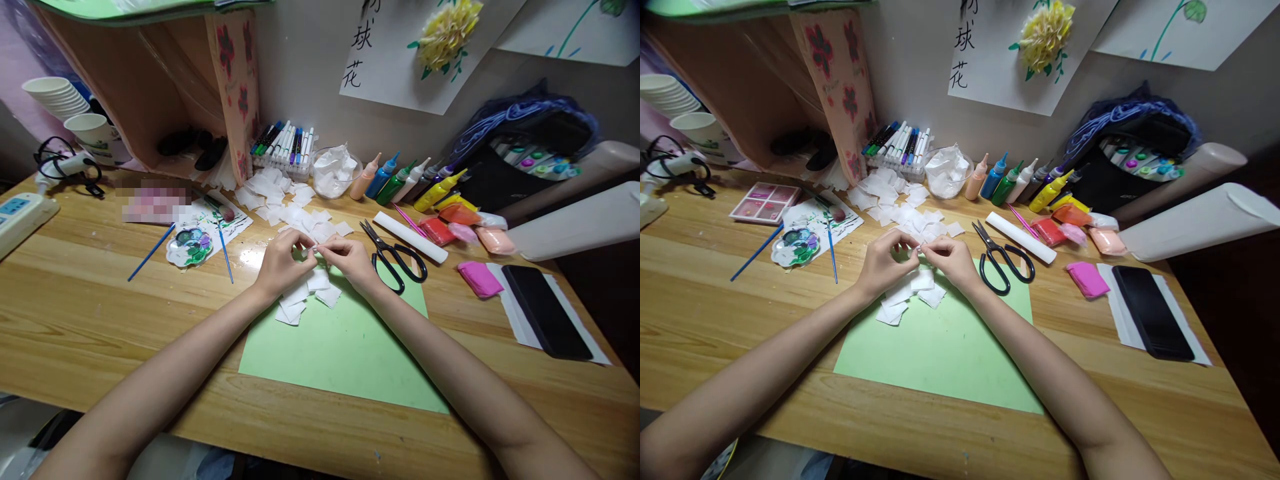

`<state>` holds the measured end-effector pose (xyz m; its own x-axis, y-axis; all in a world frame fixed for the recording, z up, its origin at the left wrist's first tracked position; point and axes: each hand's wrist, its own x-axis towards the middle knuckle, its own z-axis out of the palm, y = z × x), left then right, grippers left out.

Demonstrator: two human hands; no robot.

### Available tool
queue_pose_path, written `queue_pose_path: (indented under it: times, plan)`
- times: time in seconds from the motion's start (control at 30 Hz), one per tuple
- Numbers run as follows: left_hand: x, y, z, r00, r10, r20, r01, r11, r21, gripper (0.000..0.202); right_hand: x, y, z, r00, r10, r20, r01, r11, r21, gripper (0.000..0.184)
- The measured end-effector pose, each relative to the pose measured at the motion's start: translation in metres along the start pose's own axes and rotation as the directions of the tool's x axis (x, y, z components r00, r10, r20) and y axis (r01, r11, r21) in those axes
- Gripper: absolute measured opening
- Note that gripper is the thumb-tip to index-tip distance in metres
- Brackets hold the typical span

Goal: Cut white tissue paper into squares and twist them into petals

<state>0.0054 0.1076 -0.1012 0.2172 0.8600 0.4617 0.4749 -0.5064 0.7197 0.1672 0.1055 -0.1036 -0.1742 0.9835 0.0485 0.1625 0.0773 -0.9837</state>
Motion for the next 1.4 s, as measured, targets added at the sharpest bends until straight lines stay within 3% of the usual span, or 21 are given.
queue_pose_path:
  times: [0.83, 1.13, 1.4]
  plan:
    - [-0.0006, -0.0008, 0.0001, 1.0, -0.006, 0.012, 0.006, 1.0, 0.002, 0.009, 0.0006, 0.002, -0.0017, 1.0, 0.019, 0.012, -0.019, 1.0, 0.022, 0.016]
    - [0.0002, 0.0002, -0.0012, 1.0, -0.027, -0.016, 0.026, 0.999, -0.041, 0.003, 0.002, 0.0029, -0.0009, 0.996, 0.064, -0.066, -0.06, 0.997, 0.05, 0.023]
    - [-0.001, -0.0007, -0.0009, 0.999, -0.036, -0.035, 0.034, 0.998, -0.056, 0.004, 0.0029, 0.0, -0.0026, 0.995, 0.078, -0.065, -0.076, 0.996, 0.04, 0.022]
